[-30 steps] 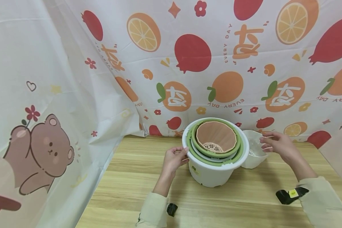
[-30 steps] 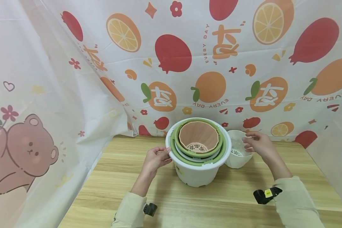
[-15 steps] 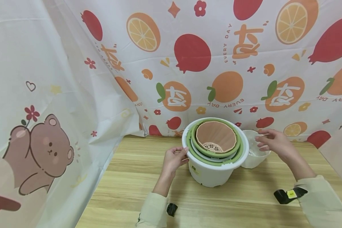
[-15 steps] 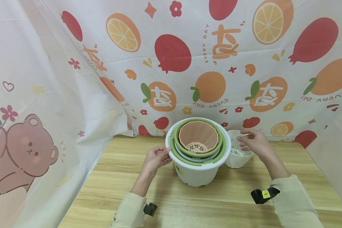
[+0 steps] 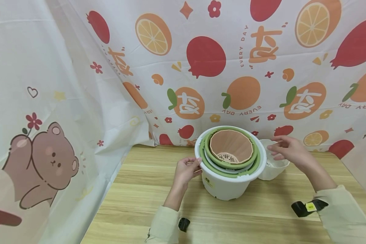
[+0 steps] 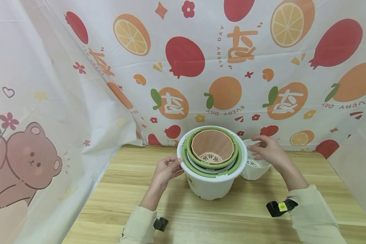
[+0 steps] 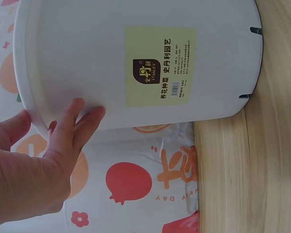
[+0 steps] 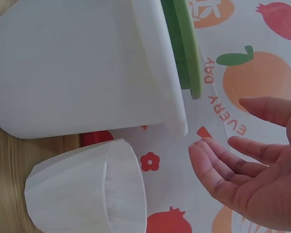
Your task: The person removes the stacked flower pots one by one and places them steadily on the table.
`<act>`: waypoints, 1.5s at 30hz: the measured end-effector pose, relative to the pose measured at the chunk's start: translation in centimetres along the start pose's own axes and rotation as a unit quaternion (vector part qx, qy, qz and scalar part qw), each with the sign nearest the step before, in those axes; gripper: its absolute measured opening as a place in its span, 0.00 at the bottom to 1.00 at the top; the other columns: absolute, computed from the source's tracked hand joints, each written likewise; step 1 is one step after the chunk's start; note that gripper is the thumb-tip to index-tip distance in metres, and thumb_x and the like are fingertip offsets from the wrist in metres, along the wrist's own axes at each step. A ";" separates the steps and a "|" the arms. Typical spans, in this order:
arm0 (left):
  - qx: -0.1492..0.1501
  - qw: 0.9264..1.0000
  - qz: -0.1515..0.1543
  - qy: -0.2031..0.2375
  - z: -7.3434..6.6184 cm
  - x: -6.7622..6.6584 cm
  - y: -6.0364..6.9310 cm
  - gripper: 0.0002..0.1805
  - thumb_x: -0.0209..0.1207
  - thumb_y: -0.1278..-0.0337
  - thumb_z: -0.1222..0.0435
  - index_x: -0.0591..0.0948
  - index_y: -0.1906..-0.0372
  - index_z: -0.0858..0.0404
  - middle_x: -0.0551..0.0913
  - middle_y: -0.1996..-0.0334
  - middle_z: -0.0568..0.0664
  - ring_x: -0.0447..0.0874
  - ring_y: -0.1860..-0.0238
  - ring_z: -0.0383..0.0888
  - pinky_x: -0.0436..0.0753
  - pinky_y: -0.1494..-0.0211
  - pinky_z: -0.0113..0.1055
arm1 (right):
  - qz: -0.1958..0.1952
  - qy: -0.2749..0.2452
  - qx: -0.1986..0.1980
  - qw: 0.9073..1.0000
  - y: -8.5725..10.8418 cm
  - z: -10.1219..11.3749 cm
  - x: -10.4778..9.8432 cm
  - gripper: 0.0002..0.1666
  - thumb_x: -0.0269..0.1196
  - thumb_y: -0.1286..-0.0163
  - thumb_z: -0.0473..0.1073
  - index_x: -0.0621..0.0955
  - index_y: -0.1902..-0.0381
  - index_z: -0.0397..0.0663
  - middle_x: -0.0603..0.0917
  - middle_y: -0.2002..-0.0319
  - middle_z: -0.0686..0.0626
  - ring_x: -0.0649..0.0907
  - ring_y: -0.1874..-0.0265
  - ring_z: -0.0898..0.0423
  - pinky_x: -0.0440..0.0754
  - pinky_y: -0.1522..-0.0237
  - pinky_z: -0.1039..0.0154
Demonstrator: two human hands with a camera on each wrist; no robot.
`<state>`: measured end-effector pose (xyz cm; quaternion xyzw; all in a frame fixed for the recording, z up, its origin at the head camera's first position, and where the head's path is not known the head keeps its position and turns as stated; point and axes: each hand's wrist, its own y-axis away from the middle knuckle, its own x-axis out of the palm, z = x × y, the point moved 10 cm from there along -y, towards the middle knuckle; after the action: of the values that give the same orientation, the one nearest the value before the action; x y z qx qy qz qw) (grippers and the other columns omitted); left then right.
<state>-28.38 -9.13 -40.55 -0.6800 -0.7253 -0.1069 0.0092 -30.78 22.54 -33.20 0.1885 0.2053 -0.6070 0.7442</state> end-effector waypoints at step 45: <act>-0.004 1.000 0.000 0.002 0.0 0.0 0.0 0.12 0.58 0.43 0.68 0.72 0.62 0.75 0.81 0.76 0.52 0.81 0.73 0.40 0.84 0.62 0.38 | 0.072 0.016 -0.018 0.997 -1.0 3.8 3.2 0.37 0.62 0.38 0.43 0.60 0.38 0.30 0.71 0.48 0.30 0.76 0.55 0.44 0.83 0.63 0.60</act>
<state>-28.33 -9.12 -40.57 -0.6797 -0.7250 -0.1109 0.0083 -30.93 17.64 -31.74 0.1993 0.2139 -0.5451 0.7857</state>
